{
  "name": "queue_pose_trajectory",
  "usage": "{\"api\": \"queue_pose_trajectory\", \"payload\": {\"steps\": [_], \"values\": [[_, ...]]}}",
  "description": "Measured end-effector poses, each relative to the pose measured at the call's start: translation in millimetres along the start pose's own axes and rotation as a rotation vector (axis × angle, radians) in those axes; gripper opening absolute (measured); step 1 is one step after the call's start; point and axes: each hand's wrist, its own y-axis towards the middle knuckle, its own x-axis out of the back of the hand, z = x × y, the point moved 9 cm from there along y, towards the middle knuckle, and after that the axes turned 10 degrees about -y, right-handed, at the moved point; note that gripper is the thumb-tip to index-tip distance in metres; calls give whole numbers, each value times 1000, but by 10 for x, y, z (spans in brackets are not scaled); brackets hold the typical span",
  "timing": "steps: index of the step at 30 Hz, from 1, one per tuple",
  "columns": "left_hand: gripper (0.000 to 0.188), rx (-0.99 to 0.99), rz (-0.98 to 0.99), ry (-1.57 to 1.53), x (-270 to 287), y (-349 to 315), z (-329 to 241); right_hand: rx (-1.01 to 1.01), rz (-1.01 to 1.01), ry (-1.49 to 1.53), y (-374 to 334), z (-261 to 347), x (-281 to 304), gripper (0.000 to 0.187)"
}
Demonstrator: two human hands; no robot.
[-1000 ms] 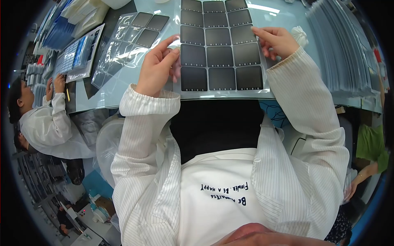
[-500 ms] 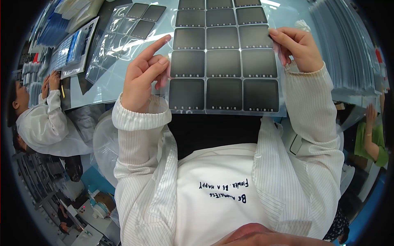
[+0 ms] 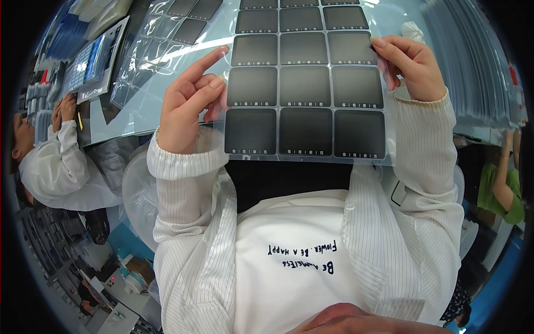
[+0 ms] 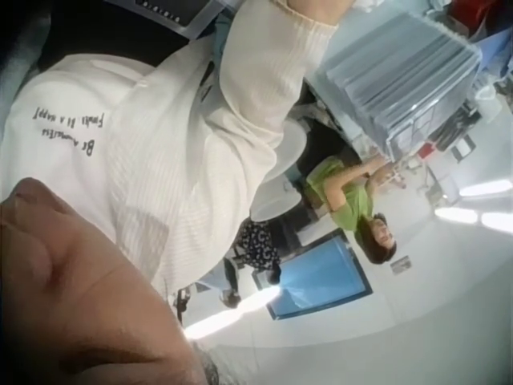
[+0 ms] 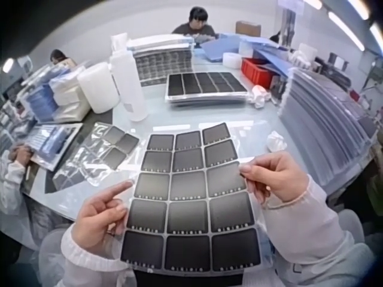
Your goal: Inspecting, cleaning with liquid and wipes, and packaging grid-patterned film sheets at a workbench.
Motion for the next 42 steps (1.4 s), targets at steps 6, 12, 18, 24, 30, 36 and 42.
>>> {"api": "queue_pose_trajectory", "payload": {"steps": [6,12,18,24,30,36,42], "values": [[48,19,-7,-17,19,10,44,-12,-17,22,-34,-1,36,23],[48,8,8,-18,20,-6,19,-3,-9,30,-55,12,15,23],[49,-7,10,-20,30,-44,2,24,46,12,-81,54,-22,23],[50,-18,-5,-22,56,-85,24,63,19,26,-145,91,-23,23],[51,-33,-8,-12,91,-107,38,103,19,54,-186,107,-63,22],[51,-38,-9,-20,101,-136,50,101,-15,43,-246,128,-65,21],[52,-54,-26,-12,136,-157,73,94,-24,32,-296,171,-91,21]]}}
